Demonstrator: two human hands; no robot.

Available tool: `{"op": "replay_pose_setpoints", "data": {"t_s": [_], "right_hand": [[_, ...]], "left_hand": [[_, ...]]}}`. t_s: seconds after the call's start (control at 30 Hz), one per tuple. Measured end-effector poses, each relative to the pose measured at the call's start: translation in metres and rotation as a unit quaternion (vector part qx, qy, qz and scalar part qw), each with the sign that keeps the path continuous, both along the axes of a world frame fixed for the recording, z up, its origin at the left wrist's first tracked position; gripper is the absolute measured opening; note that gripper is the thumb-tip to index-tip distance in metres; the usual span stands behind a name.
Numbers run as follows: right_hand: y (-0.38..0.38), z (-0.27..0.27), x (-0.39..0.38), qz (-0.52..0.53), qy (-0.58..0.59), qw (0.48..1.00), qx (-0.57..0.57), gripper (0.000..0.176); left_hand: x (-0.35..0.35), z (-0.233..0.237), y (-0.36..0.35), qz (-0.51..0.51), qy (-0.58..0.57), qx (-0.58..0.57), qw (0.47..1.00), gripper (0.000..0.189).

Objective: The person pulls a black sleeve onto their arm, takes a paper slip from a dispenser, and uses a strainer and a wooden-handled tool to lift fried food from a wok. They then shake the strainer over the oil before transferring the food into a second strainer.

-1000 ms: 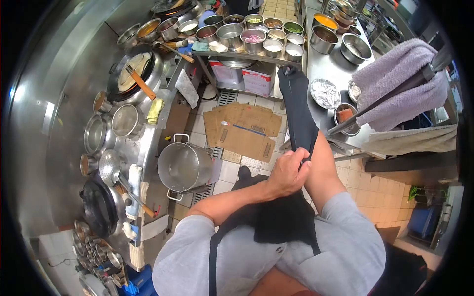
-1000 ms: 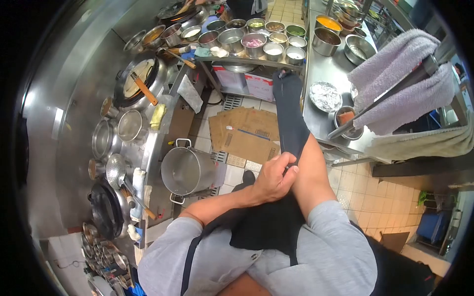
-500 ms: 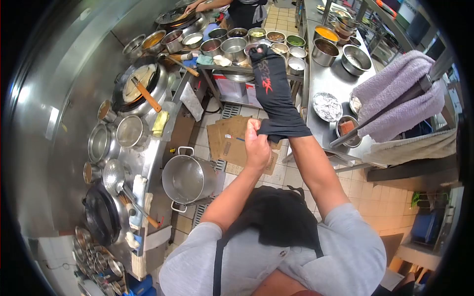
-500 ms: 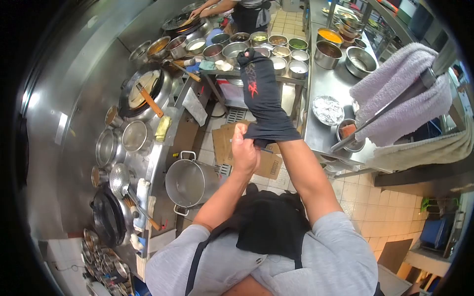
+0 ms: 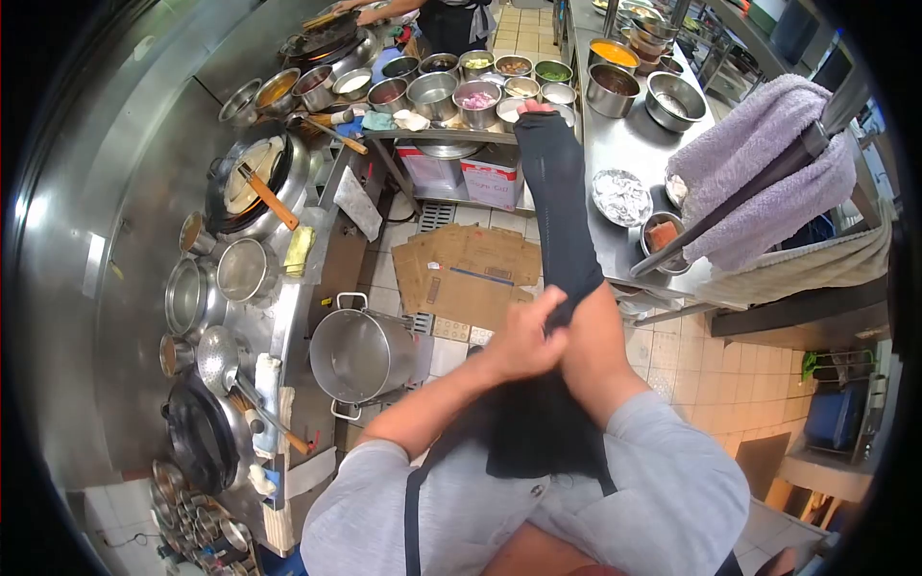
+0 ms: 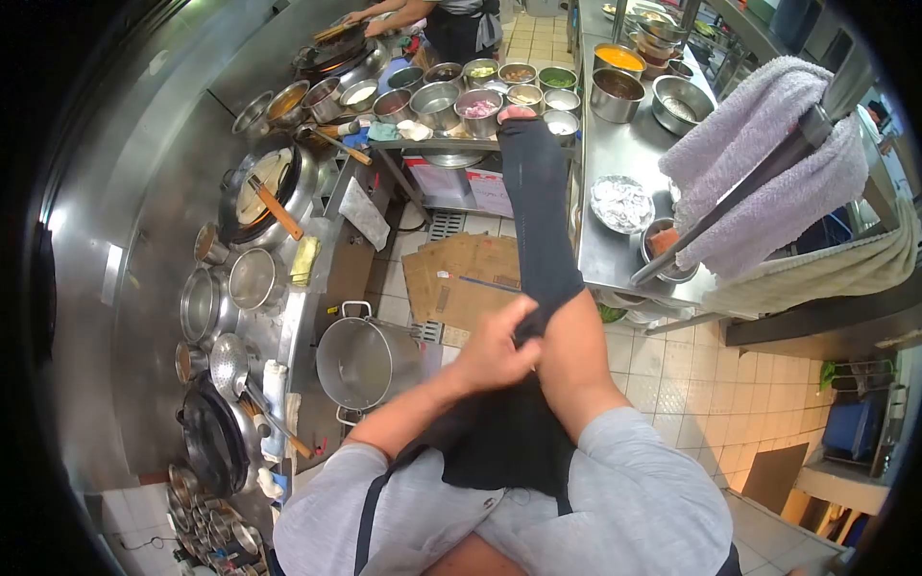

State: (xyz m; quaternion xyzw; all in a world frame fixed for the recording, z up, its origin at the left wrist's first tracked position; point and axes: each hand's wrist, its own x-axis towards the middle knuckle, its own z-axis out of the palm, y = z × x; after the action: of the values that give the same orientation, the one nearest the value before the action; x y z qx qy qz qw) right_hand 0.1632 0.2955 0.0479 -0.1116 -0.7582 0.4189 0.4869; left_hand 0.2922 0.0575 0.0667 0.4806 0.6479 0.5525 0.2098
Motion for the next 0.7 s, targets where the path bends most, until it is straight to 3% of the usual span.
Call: {"op": "replay_pose_setpoints", "data": {"t_s": [0.1,0.17,0.27,0.33,0.37,0.47,0.57,0.67,0.7], "right_hand": [[0.004,-0.017,-0.003,0.024,0.102,0.990,-0.097,0.042],[0.008,-0.027,-0.009,0.081,0.168,0.963,-0.195,0.043],[0.014,-0.041,-0.015,0.163,0.273,0.891,-0.323,0.044],[0.025,-0.045,-0.017,0.179,0.317,0.849,-0.382,0.045],[0.030,-0.048,-0.013,0.169,0.334,0.836,-0.400,0.045],[0.045,-0.054,-0.002,0.021,0.282,0.864,-0.417,0.050],[0.048,-0.059,0.022,0.082,0.158,0.832,-0.526,0.054],[0.044,-0.068,0.012,0.050,-0.024,0.835,-0.548,0.058],[0.036,-0.061,0.015,0.051,0.048,0.778,-0.625,0.055]], "left_hand": [[-0.050,-0.009,0.029,0.128,0.185,0.085,0.971,0.028],[-0.077,0.011,0.055,0.221,0.221,0.145,0.939,0.029],[-0.073,0.019,0.078,0.183,-0.028,0.098,0.978,0.031],[-0.051,0.010,0.082,0.159,-0.005,0.100,0.982,0.034],[-0.033,0.016,0.071,0.127,0.004,0.033,0.991,0.032],[0.008,-0.006,0.046,0.056,0.070,0.001,0.996,0.027],[0.021,-0.010,0.033,0.043,0.079,-0.019,0.996,0.024],[0.015,-0.009,0.034,0.059,0.058,-0.003,0.997,0.023],[0.009,-0.007,0.036,0.070,0.041,-0.003,0.997,0.023]]}}
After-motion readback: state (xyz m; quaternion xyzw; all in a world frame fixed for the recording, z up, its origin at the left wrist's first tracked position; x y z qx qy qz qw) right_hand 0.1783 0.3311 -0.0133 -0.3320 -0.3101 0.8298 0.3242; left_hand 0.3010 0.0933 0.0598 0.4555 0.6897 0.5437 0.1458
